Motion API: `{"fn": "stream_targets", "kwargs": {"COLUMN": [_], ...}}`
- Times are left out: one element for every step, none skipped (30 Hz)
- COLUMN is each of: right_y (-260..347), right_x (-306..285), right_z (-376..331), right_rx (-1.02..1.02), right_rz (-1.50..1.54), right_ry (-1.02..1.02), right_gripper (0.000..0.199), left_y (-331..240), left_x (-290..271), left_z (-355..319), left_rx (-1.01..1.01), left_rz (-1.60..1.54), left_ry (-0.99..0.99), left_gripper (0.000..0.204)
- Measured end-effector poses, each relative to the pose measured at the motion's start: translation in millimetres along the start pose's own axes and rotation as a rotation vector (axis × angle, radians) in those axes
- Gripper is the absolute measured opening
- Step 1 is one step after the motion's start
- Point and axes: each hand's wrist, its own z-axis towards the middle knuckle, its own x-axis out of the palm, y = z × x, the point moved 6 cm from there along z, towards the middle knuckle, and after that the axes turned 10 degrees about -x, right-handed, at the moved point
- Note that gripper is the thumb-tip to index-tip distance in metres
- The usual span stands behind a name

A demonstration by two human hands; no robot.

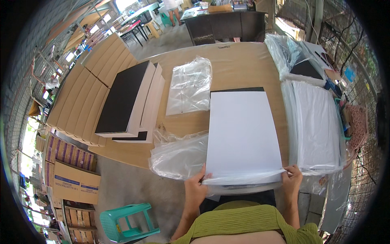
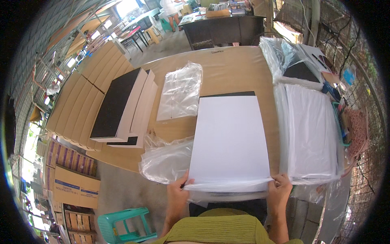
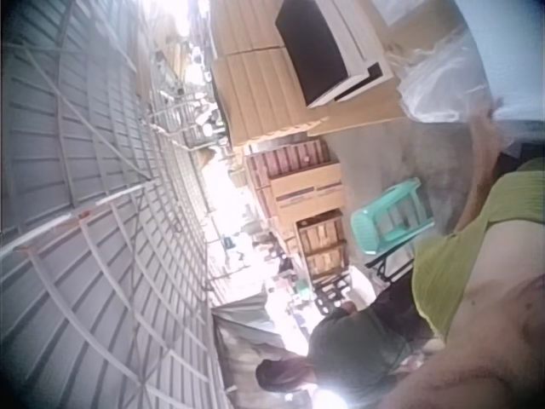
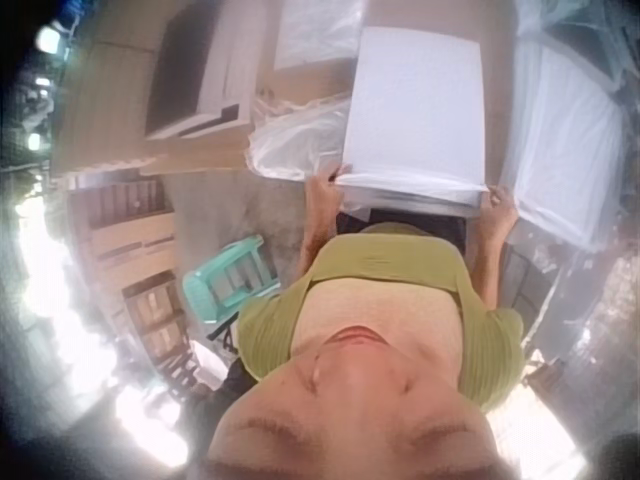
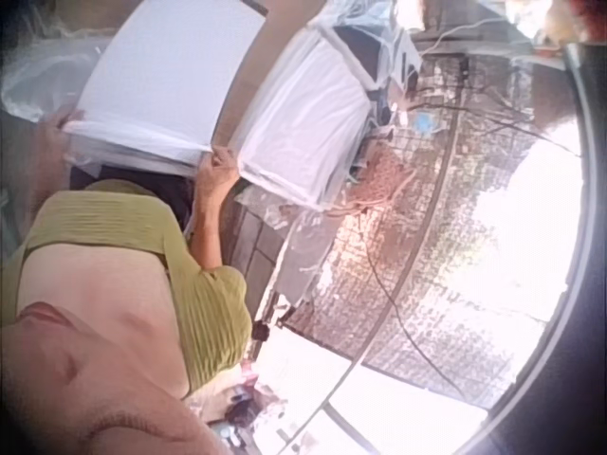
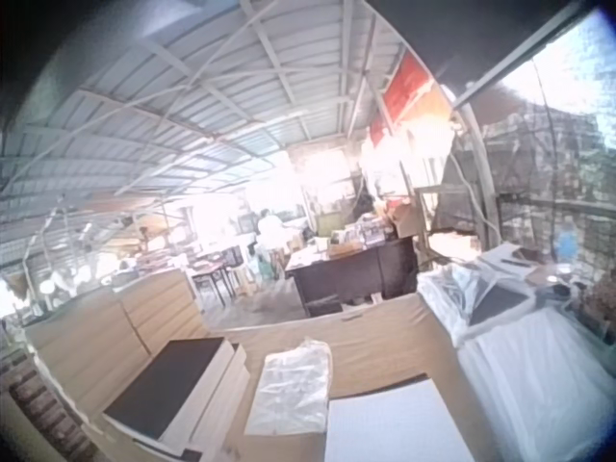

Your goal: The person places black and white rectangular boards into plastic bags by hand at a workstation.

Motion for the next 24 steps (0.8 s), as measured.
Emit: {"fn": "stream_targets", "kwargs": {"right_y": [-13.5, -16.1, -7.5, -2.7, 13.6, 36.1, 58.1, 82.0, 103.5, 129.9, 140.7, 145.1, 125.7, 131.1, 138.9, 169.4, 191.1, 212.6, 224.0, 228.3, 233.5, 235.8, 234.4, 221.7], "right_x": [-4.8, -4.6, 7.0, 4.0, 7.0, 6.0, 4.1, -2.6, -7.8, -13.2, -19.2, -29.6, -37.6, -45.9, -55.4, -65.2, -66.0, -63.1, -59.5, -54.4, -51.0, -46.9, -42.8, -40.5], "right_z": [1.5, 1.2, -0.2, 1.4, 4.8, 12.0, 17.1, 25.1, 30.4, 36.8, 41.9, 47.3, 62.9, 73.9, 83.3, 88.9, 92.9, 96.2, 101.7, 110.1, 115.1, 117.9, 118.4, 120.7], "right_rx": [0.118, 0.299, 0.410, 0.339, 0.269, 0.040, -0.188, -0.424, -0.659, -0.895, -0.950, -1.005, -0.865, -0.792, -0.714, -0.692, -0.716, -0.739, -0.758, -0.751, -0.748, -0.744, -0.760, -0.775], "right_rz": [0.099, 0.598, 1.104, 0.996, 0.899, 0.905, 0.900, 0.905, 0.920, 0.960, 1.021, 1.055, 1.118, 1.041, 0.960, 0.741, 0.752, 0.771, 0.783, 0.743, 0.712, 0.680, 0.589, 0.486], "right_ry": [0.044, 0.146, 0.270, 0.213, 0.165, 0.055, -0.058, -0.080, -0.097, -0.011, 0.009, 0.012, -0.049, -0.160, -0.259, -0.409, -0.446, -0.471, -0.491, -0.458, -0.424, -0.391, -0.370, -0.363], "right_gripper": [0.007, 0.003, 0.009, 0.013, 0.018, 0.020, 0.022, 0.025, 0.028, 0.033, 0.036, 0.040, 0.043, 0.042, 0.043, 0.040, 0.037, 0.035, 0.033, 0.033, 0.034, 0.035, 0.035, 0.036], "left_y": [-5.6, -12.5, -20.1, -30.9, -43.0, -52.0, -64.8, -78.9, -88.1, -97.7, -110.3, -123.1, -138.2, -152.3, -173.4, -191.4, -211.6, -231.0, -241.4, -245.2, -250.6, -248.0, -242.0, -230.5], "left_x": [-3.6, -3.7, -3.6, -4.3, -7.0, -9.4, -11.6, -13.9, -20.2, -30.6, -46.5, -53.9, -76.1, -101.3, -115.9, -130.9, -120.5, -112.3, -100.1, -100.0, -101.5, -108.6, -117.6, -115.9], "left_z": [-8.5, -12.3, -15.6, -15.9, -21.2, -23.8, -26.0, -27.9, -24.6, -24.4, -31.0, -28.2, -25.4, -27.9, -36.3, -45.1, -47.5, -53.8, -51.0, -40.5, -36.9, -17.0, -0.7, 18.9], "left_rx": [-0.130, -0.105, -0.093, 0.080, 0.259, 0.279, 0.296, 0.314, 0.345, 0.373, 0.437, 0.486, 0.646, 0.803, 0.962, 1.095, 1.155, 1.207, 1.249, 1.247, 1.252, 1.218, 1.191, 1.147], "left_rz": [-0.193, -0.357, -0.518, -0.645, -0.761, -0.858, -0.956, -1.058, -1.073, -1.085, -1.091, -1.101, -0.977, -0.862, -0.688, -0.523, -0.498, -0.468, -0.495, -0.522, -0.543, -0.560, -0.574, -0.522], "left_ry": [0.130, 0.250, 0.379, 0.505, 0.616, 0.690, 0.768, 0.853, 0.773, 0.685, 0.654, 0.655, 0.610, 0.535, 0.368, 0.163, 0.072, -0.038, -0.064, -0.082, -0.107, -0.123, -0.145, -0.135], "left_gripper": [0.080, 0.082, 0.084, 0.085, 0.086, 0.084, 0.083, 0.081, 0.080, 0.078, 0.075, 0.072, 0.070, 0.070, 0.072, 0.075, 0.072, 0.069, 0.066, 0.062, 0.059, 0.051, 0.044, 0.038]}}
